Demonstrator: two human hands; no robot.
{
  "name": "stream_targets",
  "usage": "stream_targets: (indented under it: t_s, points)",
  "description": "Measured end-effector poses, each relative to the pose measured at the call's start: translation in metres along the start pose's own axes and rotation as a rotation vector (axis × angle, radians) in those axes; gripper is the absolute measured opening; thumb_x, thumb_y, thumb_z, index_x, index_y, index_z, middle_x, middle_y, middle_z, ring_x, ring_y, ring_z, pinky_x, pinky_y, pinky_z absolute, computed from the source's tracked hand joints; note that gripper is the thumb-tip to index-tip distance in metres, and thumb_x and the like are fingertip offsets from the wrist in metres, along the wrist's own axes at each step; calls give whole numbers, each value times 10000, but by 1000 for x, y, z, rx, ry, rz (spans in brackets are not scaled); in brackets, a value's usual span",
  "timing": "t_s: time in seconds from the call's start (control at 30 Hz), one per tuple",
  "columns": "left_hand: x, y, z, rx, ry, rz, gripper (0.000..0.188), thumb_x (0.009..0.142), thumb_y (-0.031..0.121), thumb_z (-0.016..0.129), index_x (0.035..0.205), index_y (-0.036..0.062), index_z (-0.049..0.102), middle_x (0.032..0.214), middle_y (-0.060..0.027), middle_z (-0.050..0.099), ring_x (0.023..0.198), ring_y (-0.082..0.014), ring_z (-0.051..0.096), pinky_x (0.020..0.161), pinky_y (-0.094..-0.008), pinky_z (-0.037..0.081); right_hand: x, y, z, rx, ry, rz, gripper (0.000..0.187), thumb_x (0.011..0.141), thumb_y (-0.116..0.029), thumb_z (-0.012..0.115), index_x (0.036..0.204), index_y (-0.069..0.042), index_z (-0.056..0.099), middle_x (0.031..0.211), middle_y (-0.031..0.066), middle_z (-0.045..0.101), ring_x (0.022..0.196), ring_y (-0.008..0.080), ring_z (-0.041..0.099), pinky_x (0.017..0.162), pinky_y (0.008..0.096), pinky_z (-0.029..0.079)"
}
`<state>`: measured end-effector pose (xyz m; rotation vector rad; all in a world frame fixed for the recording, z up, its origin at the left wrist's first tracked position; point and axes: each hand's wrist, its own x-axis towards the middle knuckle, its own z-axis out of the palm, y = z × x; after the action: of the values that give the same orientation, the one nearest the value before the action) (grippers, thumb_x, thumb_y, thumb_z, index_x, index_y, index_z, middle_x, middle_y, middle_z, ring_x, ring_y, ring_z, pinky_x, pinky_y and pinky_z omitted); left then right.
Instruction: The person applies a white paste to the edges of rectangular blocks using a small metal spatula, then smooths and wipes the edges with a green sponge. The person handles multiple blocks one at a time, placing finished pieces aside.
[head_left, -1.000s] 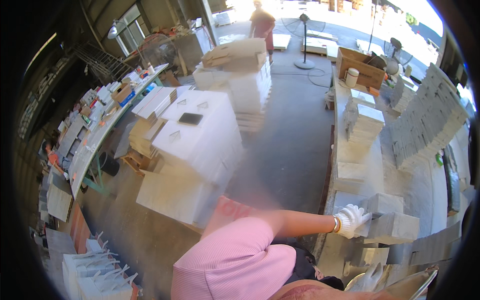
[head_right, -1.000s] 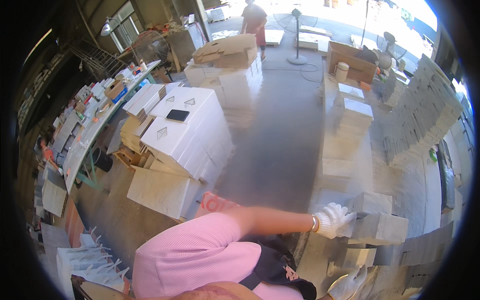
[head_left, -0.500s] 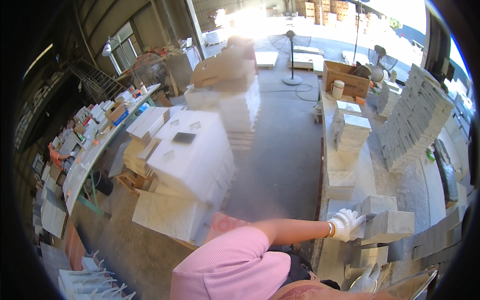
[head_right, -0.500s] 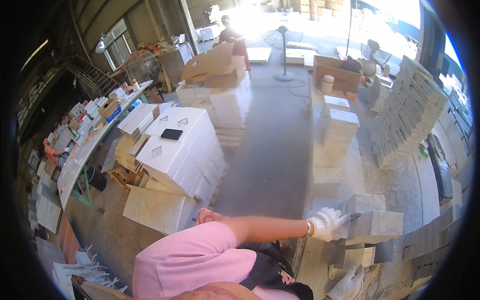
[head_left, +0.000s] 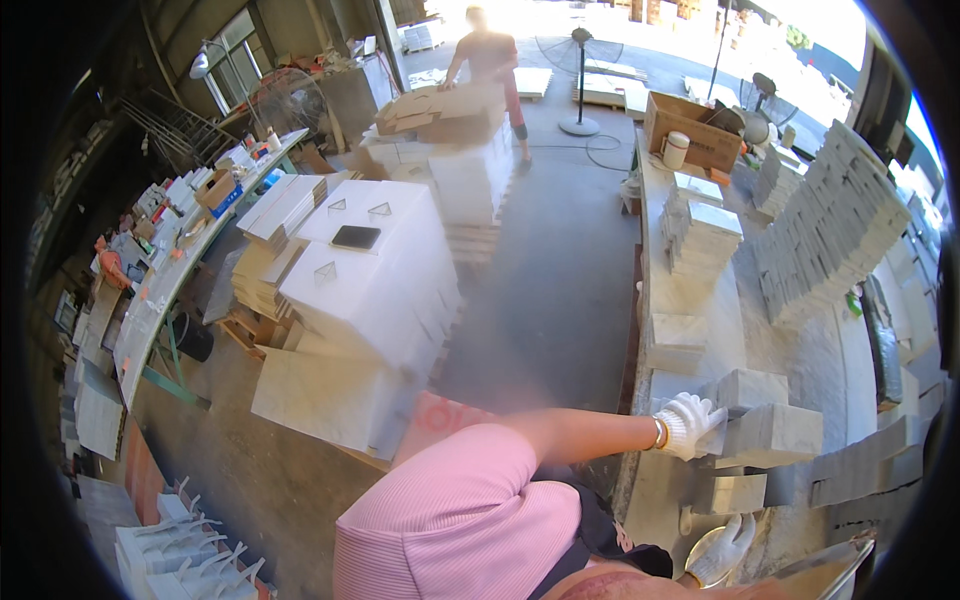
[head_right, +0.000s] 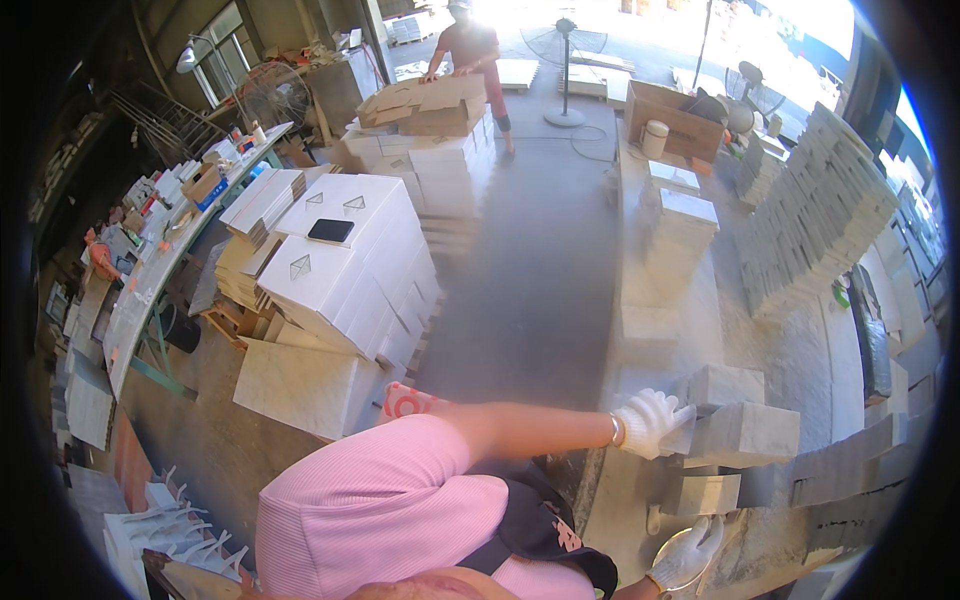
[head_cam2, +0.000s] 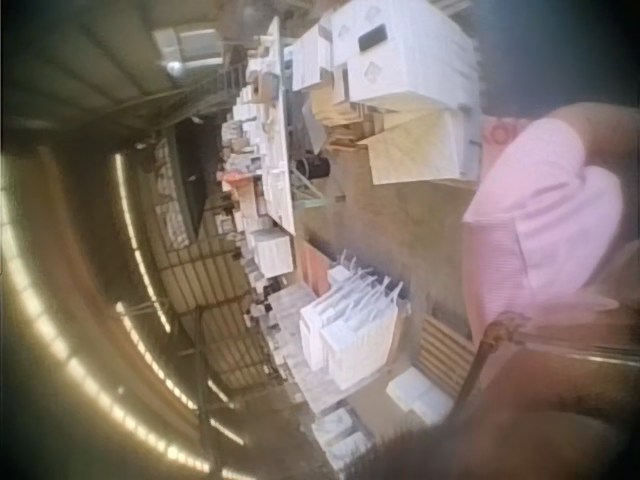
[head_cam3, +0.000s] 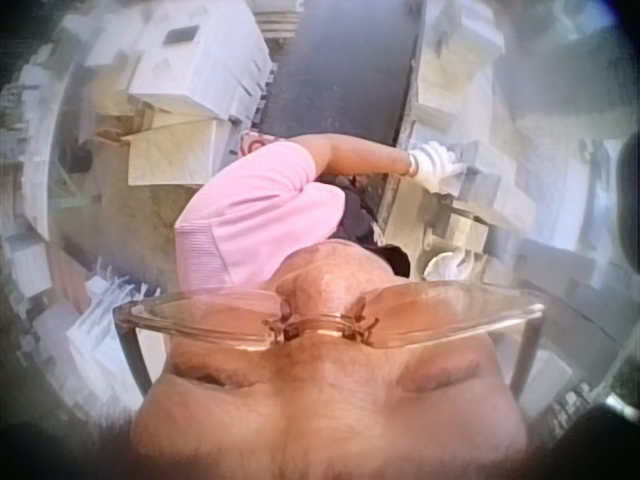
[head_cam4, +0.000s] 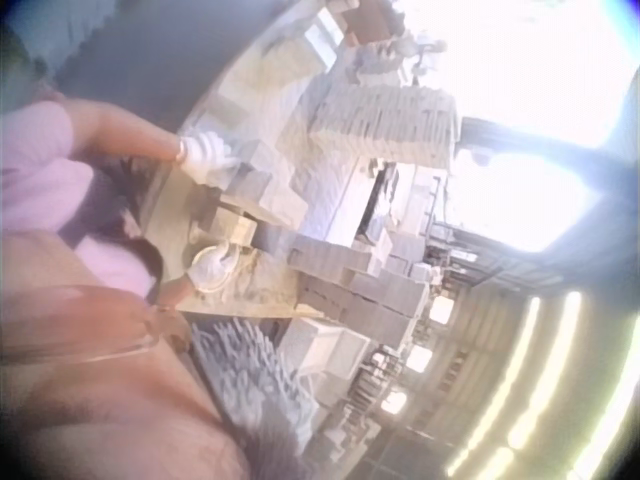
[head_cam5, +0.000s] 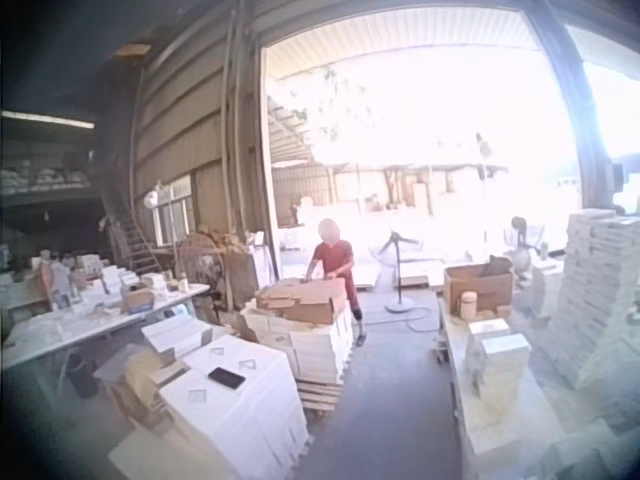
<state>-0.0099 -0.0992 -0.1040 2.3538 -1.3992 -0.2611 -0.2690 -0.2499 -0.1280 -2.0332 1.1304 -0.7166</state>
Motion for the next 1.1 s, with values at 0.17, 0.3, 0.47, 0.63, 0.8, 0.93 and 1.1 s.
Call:
stream_targets:
  t_s: [0.17,0.3,0.47,0.63,0.8,0.93,1.1]
  points:
    - [-1,-1,2,10,14,7,849,757,393,797,1461,48,470,1127,-211,657,991,-367,673,800,-460,528,1,-4,0,-53,-15,2,441,1046,-251,556,1366,52,585,1378,194,627,1223,327,598,1063,377,439]
    - [-1,-3,4,-18,26,11,856,747,399,792,1458,37,484,1128,-210,656,991,-361,672,804,-455,527,-1,-5,4,-170,-16,-50,449,1048,-264,541,1369,47,587,1376,207,629,1225,345,603,1064,384,442]
    - [-2,-3,3,-2,19,1,839,750,407,782,1447,33,501,1129,-213,655,992,-355,673,810,-452,527,-5,-7,8,-224,-71,-56,473,1047,-298,529,1379,34,587,1362,221,640,1197,369,625,1044,398,463]
    - [-1,-2,2,-10,-3,-6,822,764,396,780,1445,37,493,1146,-206,653,1034,-358,665,847,-449,512,-5,-12,9,-234,-85,-28,487,1037,-310,551,1379,34,590,1381,212,633,1214,361,621,1047,397,460]
    - [1,-7,12,-48,65,2,782,751,378,786,1401,40,513,1108,-196,653,997,-355,664,820,-462,503,-2,-8,13,-45,-23,7,453,1037,-278,562,1348,48,606,1349,184,644,1212,322,607,1053,385,447]
    - [4,-10,16,-29,84,21,760,740,360,783,1384,49,524,1086,-193,659,951,-354,671,784,-463,510,-3,1,13,19,-35,36,406,1030,-232,580,1319,50,619,1287,169,662,1164,290,612,1039,380,451]
    - [5,-10,11,-46,41,1,787,744,336,775,1425,49,503,1128,-193,656,1000,-347,663,814,-453,511,-4,7,10,56,-31,42,395,1029,-214,591,1326,45,620,1300,170,661,1187,277,612,1036,373,460]
